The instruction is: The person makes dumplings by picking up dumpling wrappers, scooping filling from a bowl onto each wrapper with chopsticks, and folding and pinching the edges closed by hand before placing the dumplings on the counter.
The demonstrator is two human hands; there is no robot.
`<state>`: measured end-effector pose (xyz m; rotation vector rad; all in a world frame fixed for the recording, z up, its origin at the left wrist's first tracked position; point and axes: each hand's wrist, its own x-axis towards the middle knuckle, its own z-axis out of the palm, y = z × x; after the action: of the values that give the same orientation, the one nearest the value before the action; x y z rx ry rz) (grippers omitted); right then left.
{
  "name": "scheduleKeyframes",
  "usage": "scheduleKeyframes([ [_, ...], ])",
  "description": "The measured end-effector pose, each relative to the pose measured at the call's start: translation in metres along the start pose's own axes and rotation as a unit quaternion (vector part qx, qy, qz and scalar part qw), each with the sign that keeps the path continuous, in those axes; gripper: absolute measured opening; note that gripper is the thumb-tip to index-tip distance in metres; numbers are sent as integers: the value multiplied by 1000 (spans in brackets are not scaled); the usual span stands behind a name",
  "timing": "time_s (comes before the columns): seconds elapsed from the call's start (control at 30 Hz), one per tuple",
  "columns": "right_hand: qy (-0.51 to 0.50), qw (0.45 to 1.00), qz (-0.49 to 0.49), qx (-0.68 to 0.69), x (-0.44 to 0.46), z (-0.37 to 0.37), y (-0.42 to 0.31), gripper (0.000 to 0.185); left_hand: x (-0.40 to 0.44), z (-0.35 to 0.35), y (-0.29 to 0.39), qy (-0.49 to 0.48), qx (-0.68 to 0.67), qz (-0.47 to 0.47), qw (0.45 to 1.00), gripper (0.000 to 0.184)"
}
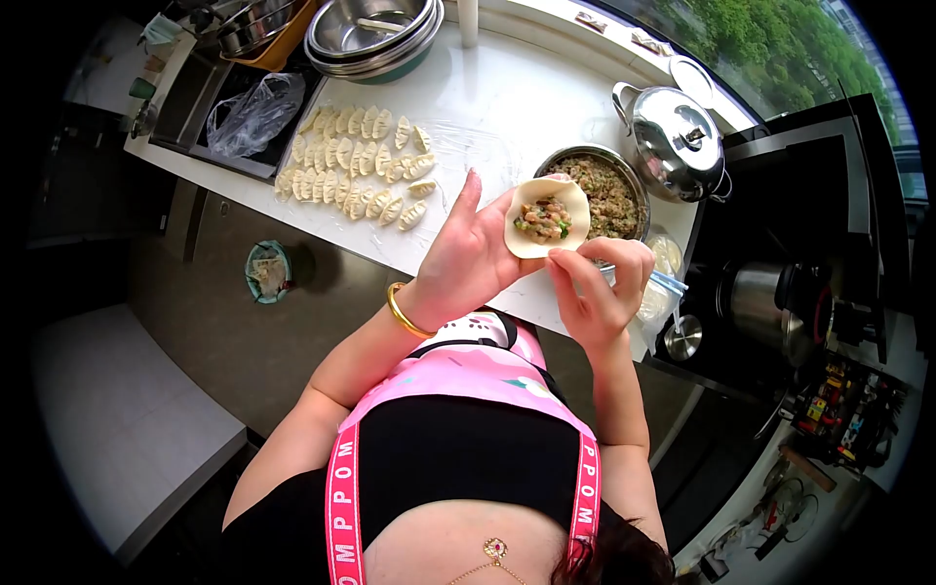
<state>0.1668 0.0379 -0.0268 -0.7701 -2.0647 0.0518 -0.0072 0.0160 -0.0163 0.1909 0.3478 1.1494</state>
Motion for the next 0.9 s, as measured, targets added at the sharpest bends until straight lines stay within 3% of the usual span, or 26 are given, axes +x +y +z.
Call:
scheduleKeyframes([
  [0.13,38,995,93,-17,5,9,-11,18,1,-2,-6,-14,11,12,1000,80],
  [0.3,28,991,105,-84,9,15,-14,19,0,2,-14,-3,49,46,998,78],
  [0.5,40,992,78,-86,-5,11,-11,18,-1,-3,-10,-3,16,28,999,79],
  [0.57,54,996,-2,-73,-15,7,-8,22,-1,-3,-8,-2,3,24,1000,78],
  [0.73,29,997,-31,-69,-26,3,-4,24,-4,-2,-4,-3,-6,13,1000,78],
  [0.9,61,989,125,43,2,-9,2,18,-9,-6,-2,-10,-2,-30,999,85],
])
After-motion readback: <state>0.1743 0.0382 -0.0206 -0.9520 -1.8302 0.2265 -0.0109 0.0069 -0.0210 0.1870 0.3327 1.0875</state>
